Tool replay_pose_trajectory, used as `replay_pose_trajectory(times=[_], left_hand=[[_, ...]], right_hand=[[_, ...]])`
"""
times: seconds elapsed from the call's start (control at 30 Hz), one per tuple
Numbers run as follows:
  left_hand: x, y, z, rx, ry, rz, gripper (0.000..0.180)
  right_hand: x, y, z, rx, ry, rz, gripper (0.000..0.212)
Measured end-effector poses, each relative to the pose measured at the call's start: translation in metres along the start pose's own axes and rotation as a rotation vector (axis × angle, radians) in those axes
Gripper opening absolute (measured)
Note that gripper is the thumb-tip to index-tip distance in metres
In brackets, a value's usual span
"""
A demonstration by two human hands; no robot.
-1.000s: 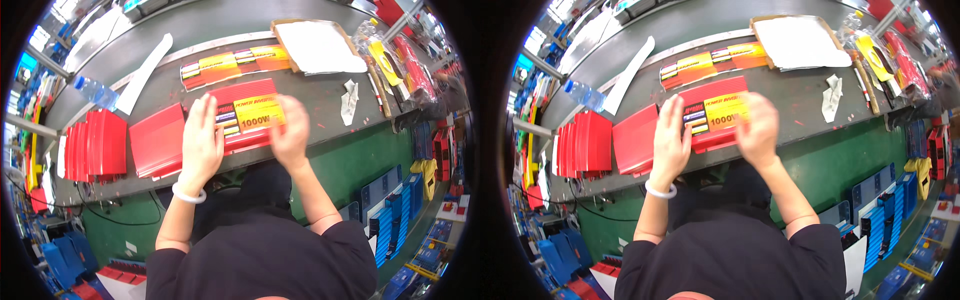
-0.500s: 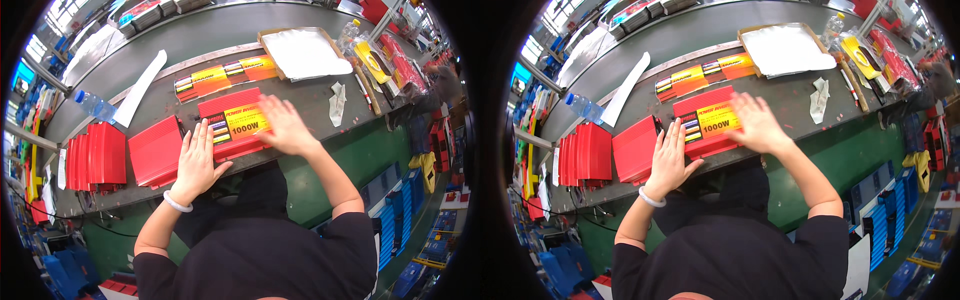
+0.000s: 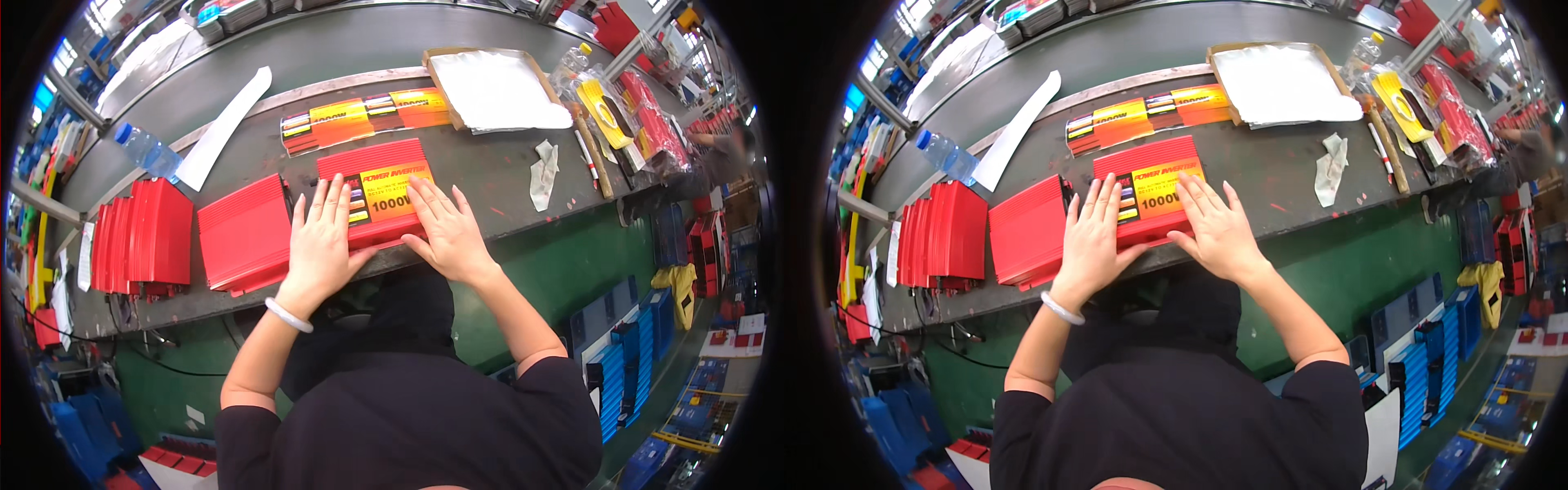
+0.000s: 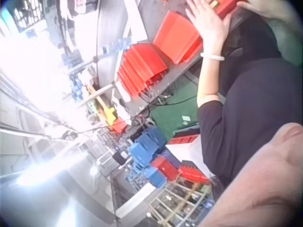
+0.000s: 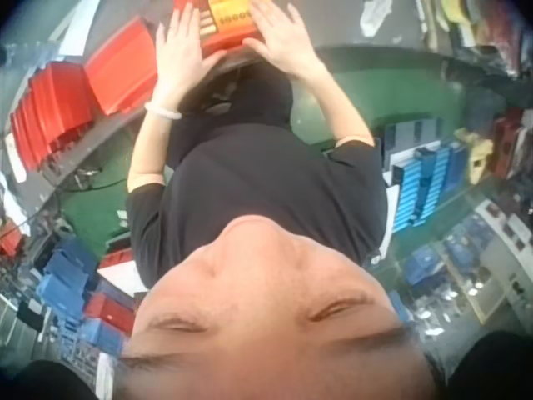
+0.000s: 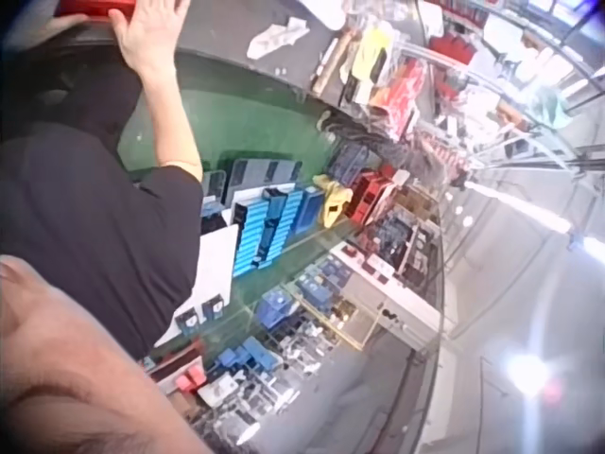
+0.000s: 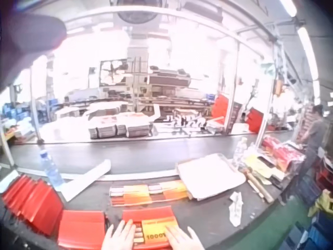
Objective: Cleaning, labeling, and bagging red power inverters on a factory assembly line.
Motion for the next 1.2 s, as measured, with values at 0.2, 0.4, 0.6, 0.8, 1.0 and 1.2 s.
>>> replay_pose_trajectory(times=[0.2,0.4,0.6,0.8,1.0,1.2], left_hand=[[0.016,0.01,0.011,-0.096,0.15,0.122,0.102],[-0.032,-0.001,-0.024,0.21,-0.123,-0.075,0.091],[-0.024,-0.029,-0.022,0.167,-0.11,-0.056,0.087],[0.005,-0.004,0.001,-0.084,0.163,-0.144,0.088],[0.01,-0.007,0.002,-0.075,0.109,-0.11,0.085],[0.013,-0.006,0.003,-0.069,0.102,-0.09,0.087]], right_hand=[[0.002,-0.002,0.004,0.046,-0.016,-0.055,0.065],[-0.009,-0.01,0.005,-0.047,-0.066,-0.154,0.044],[-0.002,-0.01,0.005,-0.016,-0.062,-0.172,0.043],[-0.002,-0.007,0.005,-0.013,-0.077,-0.143,0.045],[-0.028,-0.024,0.048,-0.125,0.123,-0.122,0.044],[-0.022,-0.023,0.01,0.017,0.057,0.024,0.063]])
Point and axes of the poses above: each hand's wrist, its own x-axis away from the middle knuckle, its own y-axis out of the back of the hand, z = x × y, the point moved 4 cm from there along -x, towards the middle knuckle, and after that the axes turned 14 degrees about -z, right-handed, at the moved point
